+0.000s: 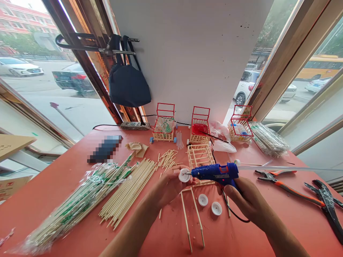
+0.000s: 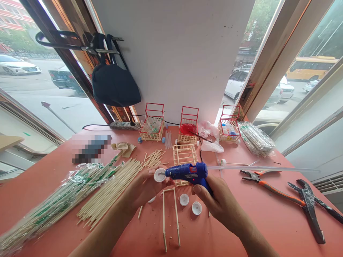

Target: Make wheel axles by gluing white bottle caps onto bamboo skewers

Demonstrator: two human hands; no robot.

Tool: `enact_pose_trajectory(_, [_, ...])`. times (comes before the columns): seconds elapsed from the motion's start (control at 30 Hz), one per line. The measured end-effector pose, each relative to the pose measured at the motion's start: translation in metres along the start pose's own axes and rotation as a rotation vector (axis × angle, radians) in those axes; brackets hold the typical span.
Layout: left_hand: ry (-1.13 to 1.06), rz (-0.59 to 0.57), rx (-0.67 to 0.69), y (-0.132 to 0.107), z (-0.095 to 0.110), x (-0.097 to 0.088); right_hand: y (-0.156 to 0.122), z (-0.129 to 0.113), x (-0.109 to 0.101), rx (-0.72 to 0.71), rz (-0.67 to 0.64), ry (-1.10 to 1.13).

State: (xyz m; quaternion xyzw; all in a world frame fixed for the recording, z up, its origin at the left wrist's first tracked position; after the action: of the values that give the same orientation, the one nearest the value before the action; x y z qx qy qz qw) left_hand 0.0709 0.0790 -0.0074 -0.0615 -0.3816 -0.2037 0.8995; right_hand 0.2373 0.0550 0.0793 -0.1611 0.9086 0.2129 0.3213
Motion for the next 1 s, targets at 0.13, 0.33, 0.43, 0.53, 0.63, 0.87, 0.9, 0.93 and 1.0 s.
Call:
enact_pose_trajectory(0.13, [0.001,0.001,-0.004,0.0,0.0,0.001,-0.001,-0.001,0.0,-0.005,-0.006,-0.001])
enact_pose_trajectory(0.33, [0.004,0.006,0.001,-0.001,0.002,0.0,-0.002,-0.004,0.001,-0.016,-0.024,0.012])
enact_pose_trajectory(0.43, [0.009,0.008,0.008,0.0,0.002,0.0,-0.004,0.0,0.006,-0.006,-0.049,0.039])
enact_pose_trajectory(0.53, [0.011,0.008,0.01,0.001,0.002,0.0,-0.004,0.006,0.01,0.019,-0.063,0.034])
enact_pose_trajectory(0.63, [0.007,0.009,0.005,0.001,0.001,0.0,-0.003,0.006,0.01,0.02,-0.06,0.003])
enact_pose_trajectory(0.87, [-0.006,0.013,-0.007,0.001,-0.002,-0.002,-0.001,-0.001,0.0,-0.004,-0.018,0.018])
enact_pose_trajectory(0.9, [-0.006,0.015,-0.005,0.002,-0.001,-0.003,0.0,-0.001,-0.001,-0.005,-0.014,0.014])
enact_pose_trajectory(0.93, [-0.004,0.017,-0.002,0.002,-0.001,-0.003,0.0,-0.001,0.0,-0.006,-0.014,0.011])
enact_pose_trajectory(1.0, [0.001,0.021,0.006,0.002,0.0,-0.003,0.0,0.0,0.002,-0.001,-0.029,0.017])
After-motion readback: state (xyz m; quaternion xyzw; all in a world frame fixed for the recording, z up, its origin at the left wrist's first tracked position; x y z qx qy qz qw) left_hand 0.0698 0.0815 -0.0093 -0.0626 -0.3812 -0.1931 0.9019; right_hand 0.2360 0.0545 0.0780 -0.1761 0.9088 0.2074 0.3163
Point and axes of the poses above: each hand's wrist, its own y-axis towards the middle knuckle, its own x-axis out of the palm, z = x × y, the point moved 10 cm from there along y, towards the middle knuckle, and after that the axes turned 2 degrees about y, right-handed, at the moved point
